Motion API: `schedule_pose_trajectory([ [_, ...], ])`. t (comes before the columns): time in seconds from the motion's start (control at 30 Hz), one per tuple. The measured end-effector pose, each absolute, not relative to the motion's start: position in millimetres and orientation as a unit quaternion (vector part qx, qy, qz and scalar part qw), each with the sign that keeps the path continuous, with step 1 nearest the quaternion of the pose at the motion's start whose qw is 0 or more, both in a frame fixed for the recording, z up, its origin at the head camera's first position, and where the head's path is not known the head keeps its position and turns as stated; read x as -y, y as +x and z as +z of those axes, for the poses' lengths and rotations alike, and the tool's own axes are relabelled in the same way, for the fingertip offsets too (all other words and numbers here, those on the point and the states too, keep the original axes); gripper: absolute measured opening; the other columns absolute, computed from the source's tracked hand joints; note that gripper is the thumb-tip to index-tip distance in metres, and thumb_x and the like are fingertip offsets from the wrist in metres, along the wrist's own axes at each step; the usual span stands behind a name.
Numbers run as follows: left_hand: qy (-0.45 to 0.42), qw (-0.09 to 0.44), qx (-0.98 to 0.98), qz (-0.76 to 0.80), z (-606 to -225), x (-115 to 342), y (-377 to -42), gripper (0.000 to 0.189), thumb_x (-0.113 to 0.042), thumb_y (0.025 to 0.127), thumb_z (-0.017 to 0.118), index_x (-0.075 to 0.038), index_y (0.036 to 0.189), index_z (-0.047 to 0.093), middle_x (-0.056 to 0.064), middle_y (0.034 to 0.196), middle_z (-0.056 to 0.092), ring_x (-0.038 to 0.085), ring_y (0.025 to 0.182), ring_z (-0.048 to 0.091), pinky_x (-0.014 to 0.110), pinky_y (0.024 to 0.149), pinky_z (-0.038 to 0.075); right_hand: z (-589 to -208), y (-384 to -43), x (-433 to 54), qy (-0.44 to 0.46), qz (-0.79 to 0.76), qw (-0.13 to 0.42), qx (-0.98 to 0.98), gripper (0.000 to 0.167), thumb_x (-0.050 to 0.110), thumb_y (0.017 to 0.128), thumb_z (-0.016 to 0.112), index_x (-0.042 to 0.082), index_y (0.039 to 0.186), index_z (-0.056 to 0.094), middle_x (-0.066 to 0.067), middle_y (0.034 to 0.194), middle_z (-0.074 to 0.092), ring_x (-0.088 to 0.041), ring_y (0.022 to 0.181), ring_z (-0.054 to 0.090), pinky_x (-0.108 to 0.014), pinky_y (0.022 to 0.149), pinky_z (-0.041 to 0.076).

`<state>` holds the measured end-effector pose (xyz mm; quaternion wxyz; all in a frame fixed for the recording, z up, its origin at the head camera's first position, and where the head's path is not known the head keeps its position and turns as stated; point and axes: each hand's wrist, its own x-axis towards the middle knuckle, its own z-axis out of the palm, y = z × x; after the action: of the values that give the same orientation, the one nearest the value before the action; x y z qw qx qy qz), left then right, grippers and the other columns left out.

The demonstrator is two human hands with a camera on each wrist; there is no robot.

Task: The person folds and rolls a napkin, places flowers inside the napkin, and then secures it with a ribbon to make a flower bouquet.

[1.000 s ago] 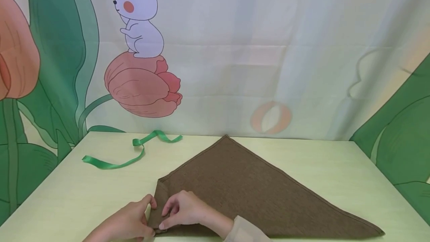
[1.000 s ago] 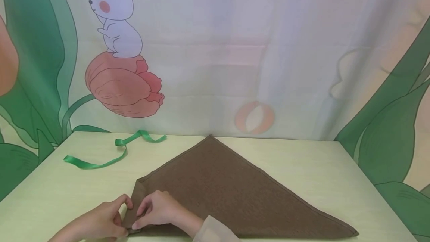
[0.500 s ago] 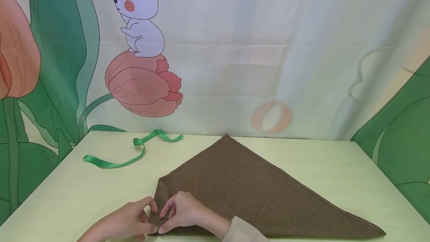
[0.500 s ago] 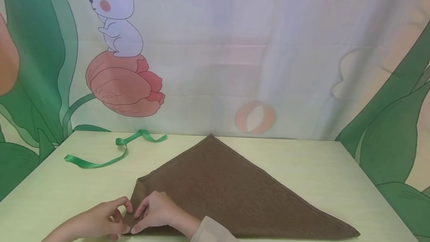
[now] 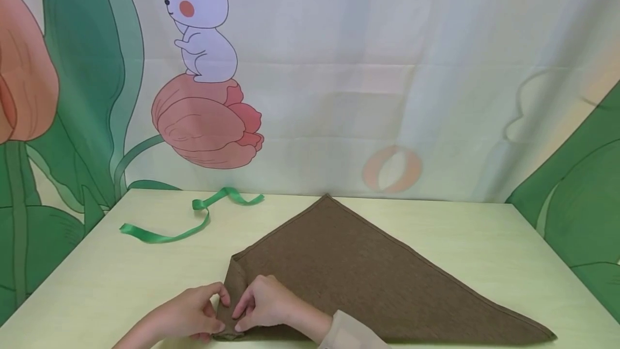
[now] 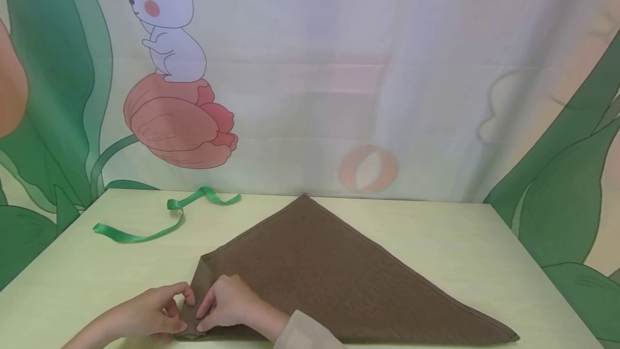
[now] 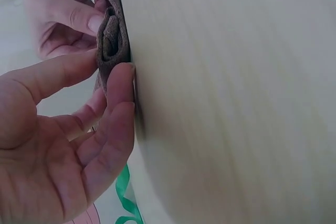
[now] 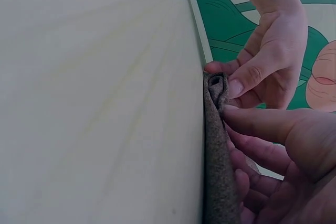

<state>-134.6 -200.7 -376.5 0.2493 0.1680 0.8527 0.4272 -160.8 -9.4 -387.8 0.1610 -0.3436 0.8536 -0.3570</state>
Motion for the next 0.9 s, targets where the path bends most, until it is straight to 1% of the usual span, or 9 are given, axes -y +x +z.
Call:
schedule_pose_trajectory([
  [0.13, 0.153, 0.234, -0.86, 0.426, -376.3, 197.6, -133.3, 0.031, -0.007, 0.076, 0.07, -0.004, 0.098, 0.049, 0.004, 0.062, 0.055, 0.019, 0.053, 0.057, 0.028, 0.05, 0.044, -387.7, -160.6, 8.9, -0.327, -0.375, 0.171, -0.851, 0.007, 0.008, 0.07, 0.077, 0.007, 0.076, 0.073, 0.006, 0.052, 0.059, 0.004, 0.04, 0.044, -0.013, 0.043, 0.04],
  [0.27, 0.124, 0.219, -0.863, 0.438, -377.5, 194.1, -131.7, 0.035, -0.007, 0.073, 0.073, -0.005, 0.099, 0.05, 0.004, 0.065, 0.05, 0.016, 0.051, 0.057, 0.029, 0.05, 0.047, -388.1, -160.2, 7.2, -0.301, -0.403, 0.188, -0.844, 0.008, 0.006, 0.069, 0.078, 0.006, 0.075, 0.072, 0.004, 0.053, 0.061, -0.001, 0.036, 0.048, -0.016, 0.04, 0.042],
  [0.37, 0.114, 0.211, -0.864, 0.443, -378.7, 191.5, -132.1, 0.037, -0.007, 0.072, 0.075, -0.005, 0.1, 0.05, 0.004, 0.066, 0.048, 0.015, 0.05, 0.057, 0.029, 0.049, 0.048, -388.0, -160.8, 5.2, -0.302, -0.413, 0.195, -0.837, 0.009, 0.006, 0.069, 0.078, 0.006, 0.076, 0.072, 0.003, 0.055, 0.063, -0.003, 0.037, 0.051, -0.016, 0.04, 0.043],
  [0.5, 0.119, 0.205, -0.869, 0.434, -377.7, 186.1, -134.3, 0.036, -0.003, 0.07, 0.074, -0.005, 0.098, 0.051, 0.005, 0.062, 0.049, 0.015, 0.047, 0.056, 0.029, 0.047, 0.047, -386.1, -164.3, -2.4, -0.29, -0.448, 0.223, -0.816, 0.013, 0.004, 0.07, 0.077, 0.003, 0.081, 0.071, -0.001, 0.059, 0.065, -0.007, 0.042, 0.055, -0.019, 0.041, 0.044],
  [0.63, 0.129, 0.191, -0.88, 0.415, -373.8, 178.0, -135.5, 0.033, 0.002, 0.069, 0.068, -0.004, 0.096, 0.051, 0.005, 0.059, 0.051, 0.015, 0.045, 0.053, 0.029, 0.046, 0.045, -384.5, -169.6, -12.1, -0.261, -0.48, 0.244, -0.801, 0.016, 0.002, 0.07, 0.075, 0.003, 0.085, 0.069, -0.006, 0.064, 0.066, -0.01, 0.046, 0.057, -0.021, 0.042, 0.044],
  [0.77, 0.126, 0.182, -0.89, 0.398, -370.4, 172.5, -136.2, 0.035, 0.003, 0.066, 0.064, -0.002, 0.097, 0.051, 0.005, 0.059, 0.051, 0.015, 0.045, 0.051, 0.028, 0.046, 0.043, -386.1, -173.5, -14.9, -0.258, -0.482, 0.246, -0.8, 0.016, 0.003, 0.072, 0.073, 0.004, 0.088, 0.07, -0.004, 0.065, 0.065, -0.01, 0.047, 0.056, -0.021, 0.042, 0.042],
  [0.9, 0.124, 0.185, -0.887, 0.405, -370.8, 174.7, -135.7, 0.035, 0.003, 0.066, 0.067, -0.001, 0.097, 0.051, 0.004, 0.058, 0.048, 0.016, 0.045, 0.052, 0.029, 0.046, 0.044, -387.7, -179.3, -10.9, -0.256, -0.48, 0.25, -0.801, 0.017, 0.007, 0.075, 0.072, 0.007, 0.092, 0.071, 0.001, 0.064, 0.064, -0.009, 0.045, 0.054, -0.02, 0.039, 0.04],
])
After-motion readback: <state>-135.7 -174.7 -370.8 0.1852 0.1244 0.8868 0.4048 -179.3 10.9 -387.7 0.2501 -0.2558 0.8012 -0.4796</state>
